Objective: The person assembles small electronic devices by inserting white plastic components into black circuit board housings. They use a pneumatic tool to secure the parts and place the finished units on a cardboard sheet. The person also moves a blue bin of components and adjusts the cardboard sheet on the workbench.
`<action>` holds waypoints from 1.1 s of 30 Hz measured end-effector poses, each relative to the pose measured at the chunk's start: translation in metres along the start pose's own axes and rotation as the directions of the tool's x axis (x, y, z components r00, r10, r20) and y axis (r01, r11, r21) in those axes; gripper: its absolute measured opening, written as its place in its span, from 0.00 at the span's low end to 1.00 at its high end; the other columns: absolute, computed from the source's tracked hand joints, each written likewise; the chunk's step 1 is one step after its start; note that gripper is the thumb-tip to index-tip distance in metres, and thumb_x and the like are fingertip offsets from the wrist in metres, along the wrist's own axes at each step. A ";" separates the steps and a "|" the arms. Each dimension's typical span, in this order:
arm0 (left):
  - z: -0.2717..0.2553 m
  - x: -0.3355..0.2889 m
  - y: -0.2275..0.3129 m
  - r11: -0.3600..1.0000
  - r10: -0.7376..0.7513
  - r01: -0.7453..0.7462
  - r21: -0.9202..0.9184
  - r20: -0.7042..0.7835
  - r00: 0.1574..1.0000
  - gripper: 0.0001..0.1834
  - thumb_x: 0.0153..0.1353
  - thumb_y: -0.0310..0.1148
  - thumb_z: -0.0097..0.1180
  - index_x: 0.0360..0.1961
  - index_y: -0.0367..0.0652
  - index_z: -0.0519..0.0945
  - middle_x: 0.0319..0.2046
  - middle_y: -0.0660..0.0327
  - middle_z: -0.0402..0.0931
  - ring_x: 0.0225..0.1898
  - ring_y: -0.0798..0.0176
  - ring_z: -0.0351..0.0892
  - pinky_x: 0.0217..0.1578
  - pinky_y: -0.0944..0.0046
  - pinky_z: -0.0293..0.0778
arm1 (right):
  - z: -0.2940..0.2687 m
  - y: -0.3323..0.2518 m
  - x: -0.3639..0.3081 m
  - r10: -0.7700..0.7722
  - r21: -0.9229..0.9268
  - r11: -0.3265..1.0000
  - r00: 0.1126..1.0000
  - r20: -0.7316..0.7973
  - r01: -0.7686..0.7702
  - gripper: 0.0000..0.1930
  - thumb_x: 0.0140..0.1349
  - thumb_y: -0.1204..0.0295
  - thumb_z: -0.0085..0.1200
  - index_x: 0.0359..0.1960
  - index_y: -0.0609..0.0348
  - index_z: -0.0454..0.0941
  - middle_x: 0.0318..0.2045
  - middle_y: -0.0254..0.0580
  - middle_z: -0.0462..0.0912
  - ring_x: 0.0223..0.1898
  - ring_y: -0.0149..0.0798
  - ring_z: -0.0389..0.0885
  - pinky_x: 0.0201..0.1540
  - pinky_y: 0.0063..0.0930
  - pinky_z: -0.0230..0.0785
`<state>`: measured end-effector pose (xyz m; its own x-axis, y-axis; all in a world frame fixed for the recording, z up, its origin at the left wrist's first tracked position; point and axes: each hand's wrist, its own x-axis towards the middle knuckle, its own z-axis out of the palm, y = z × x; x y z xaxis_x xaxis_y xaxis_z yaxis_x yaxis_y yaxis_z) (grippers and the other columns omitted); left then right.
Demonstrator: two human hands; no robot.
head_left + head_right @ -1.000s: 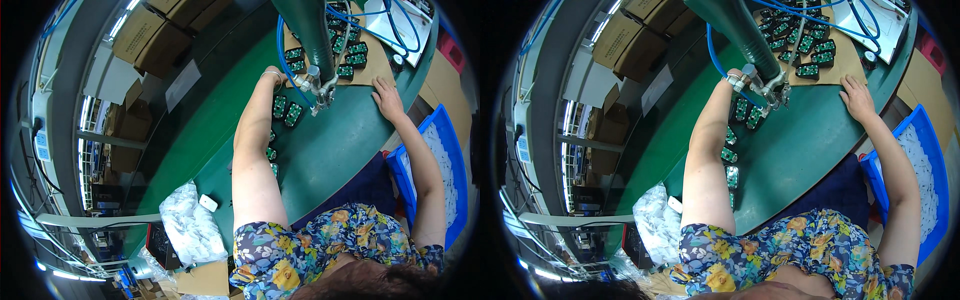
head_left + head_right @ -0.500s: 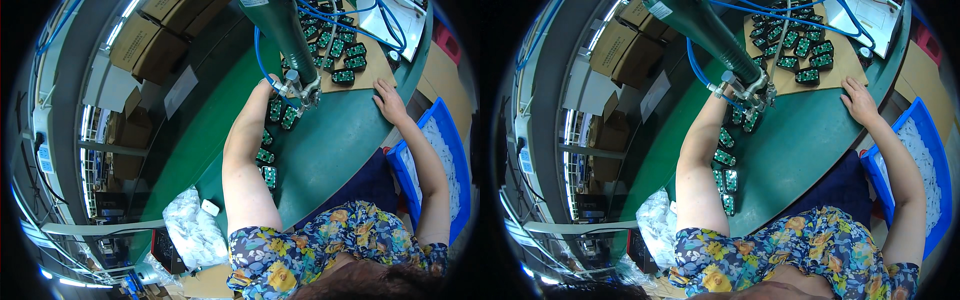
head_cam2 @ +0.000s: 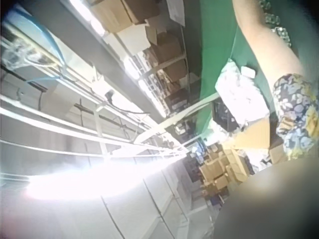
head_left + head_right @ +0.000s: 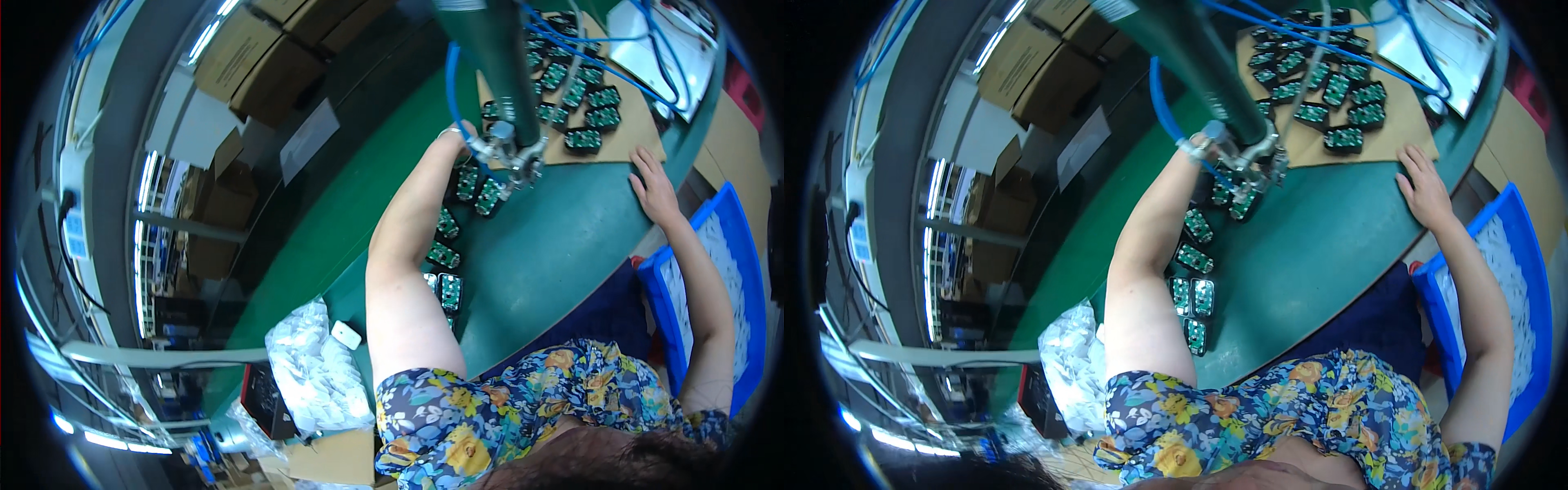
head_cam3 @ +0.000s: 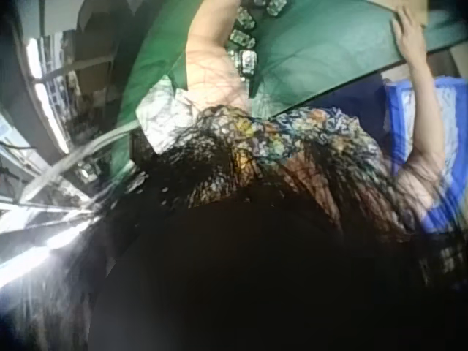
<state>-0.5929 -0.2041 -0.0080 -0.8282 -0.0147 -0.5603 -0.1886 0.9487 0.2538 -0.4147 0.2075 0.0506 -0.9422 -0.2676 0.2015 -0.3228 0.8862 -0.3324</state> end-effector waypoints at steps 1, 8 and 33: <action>-0.010 0.001 -0.002 1.000 -0.019 0.017 -0.025 -0.069 0.997 0.16 0.51 0.40 0.53 0.34 0.37 0.79 0.38 0.48 0.75 0.42 0.51 0.75 0.41 0.59 0.71 | 0.000 -0.002 0.000 0.008 -0.011 1.000 1.000 0.004 -0.008 0.20 0.58 0.70 0.47 0.53 0.60 0.65 0.56 0.49 0.63 0.60 0.48 0.58 0.60 0.35 0.52; -0.037 0.038 0.017 0.906 -0.128 0.019 -0.422 -0.230 0.965 0.16 0.50 0.38 0.51 0.29 0.34 0.79 0.34 0.45 0.76 0.39 0.50 0.77 0.41 0.59 0.72 | -0.001 -0.003 -0.003 -0.005 -0.016 1.000 0.999 0.033 0.005 0.21 0.58 0.72 0.46 0.55 0.58 0.64 0.57 0.49 0.62 0.61 0.48 0.57 0.61 0.34 0.50; -0.023 0.057 0.017 0.963 -0.111 0.096 -0.253 -0.046 0.993 0.25 0.41 0.47 0.66 0.27 0.33 0.78 0.29 0.57 0.78 0.28 0.65 0.76 0.32 0.65 0.73 | 0.001 0.001 -0.001 0.105 -0.039 0.993 0.991 -0.087 -0.109 0.14 0.61 0.70 0.44 0.46 0.64 0.66 0.53 0.51 0.66 0.58 0.50 0.61 0.59 0.35 0.54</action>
<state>-0.6552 -0.1957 -0.0176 -0.8256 -0.1347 -0.5479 -0.3947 0.8317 0.3904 -0.4146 0.2086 0.0491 -0.9595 -0.1391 0.2448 -0.2145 0.9242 -0.3158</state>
